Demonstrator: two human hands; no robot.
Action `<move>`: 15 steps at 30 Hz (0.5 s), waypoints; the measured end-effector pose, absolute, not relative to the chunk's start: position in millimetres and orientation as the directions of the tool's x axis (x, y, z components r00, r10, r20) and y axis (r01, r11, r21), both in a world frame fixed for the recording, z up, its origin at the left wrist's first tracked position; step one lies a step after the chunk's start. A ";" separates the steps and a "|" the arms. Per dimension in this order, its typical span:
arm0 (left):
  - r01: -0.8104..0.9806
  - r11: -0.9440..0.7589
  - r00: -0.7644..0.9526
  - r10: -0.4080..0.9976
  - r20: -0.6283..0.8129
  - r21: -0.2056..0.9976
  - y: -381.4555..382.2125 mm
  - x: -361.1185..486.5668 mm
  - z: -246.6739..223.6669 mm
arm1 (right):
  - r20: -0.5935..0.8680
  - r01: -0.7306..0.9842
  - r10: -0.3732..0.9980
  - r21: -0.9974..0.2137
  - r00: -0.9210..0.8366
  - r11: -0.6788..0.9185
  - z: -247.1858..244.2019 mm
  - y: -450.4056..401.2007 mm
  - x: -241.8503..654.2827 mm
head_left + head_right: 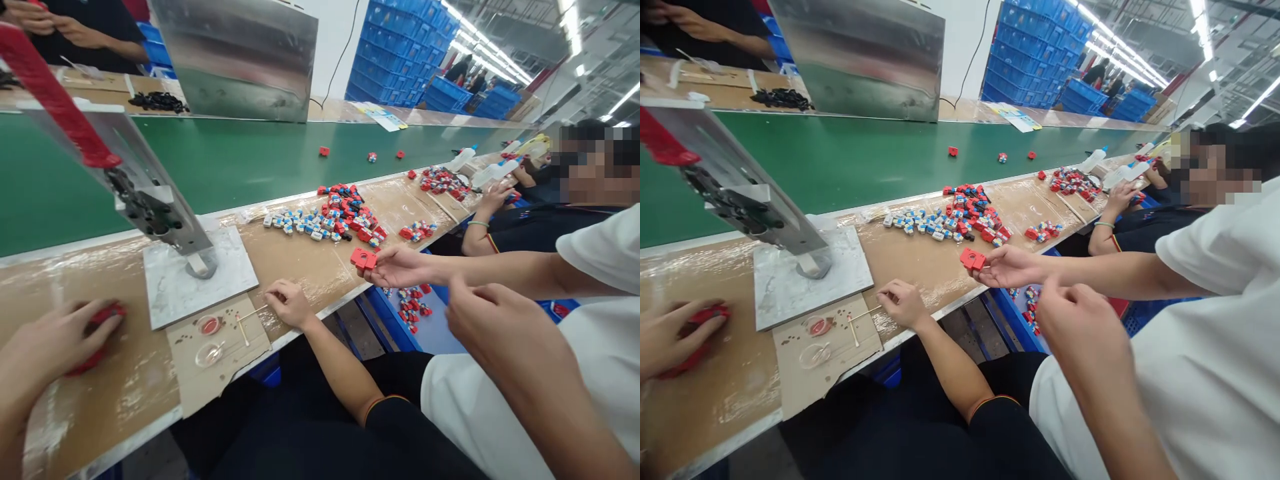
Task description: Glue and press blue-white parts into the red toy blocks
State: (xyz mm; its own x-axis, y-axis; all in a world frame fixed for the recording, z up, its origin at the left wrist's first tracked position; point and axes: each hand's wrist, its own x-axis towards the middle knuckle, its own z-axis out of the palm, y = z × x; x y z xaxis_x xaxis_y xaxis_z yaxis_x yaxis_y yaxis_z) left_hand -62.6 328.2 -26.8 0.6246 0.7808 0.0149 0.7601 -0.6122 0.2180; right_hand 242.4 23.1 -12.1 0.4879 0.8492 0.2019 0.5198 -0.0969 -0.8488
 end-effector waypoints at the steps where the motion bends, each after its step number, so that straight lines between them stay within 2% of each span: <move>1: 0.783 -0.596 0.609 0.792 -0.029 0.176 317.5 -64.8 -19.7 | 0.208 0.521 0.848 -0.848 0.488 -0.092 -11.4 21.9 242.3; 4: 0.765 -0.632 0.636 0.772 0.009 0.125 281.1 -67.4 5.4 | 0.252 0.536 0.840 -0.842 0.481 -0.054 -5.2 17.5 238.9; 8: 0.666 -0.702 0.725 0.689 0.004 0.254 244.6 -66.2 21.4 | 0.341 0.554 0.825 -0.831 0.451 0.040 -3.6 14.6 241.9; 10: 0.698 -0.667 0.686 0.728 0.026 0.260 241.0 -66.6 20.0 | 0.367 0.553 0.823 -0.830 0.433 0.079 -10.2 16.5 248.1; 13: 0.668 -0.611 0.649 0.757 0.069 0.424 257.2 -71.0 18.9 | 0.372 0.545 0.832 -0.832 0.412 0.102 -20.7 18.3 254.8; 15: 0.710 -0.543 0.574 0.815 0.078 0.450 285.2 -73.3 22.9 | 0.370 0.558 0.833 -0.825 0.411 0.090 -25.2 16.9 256.8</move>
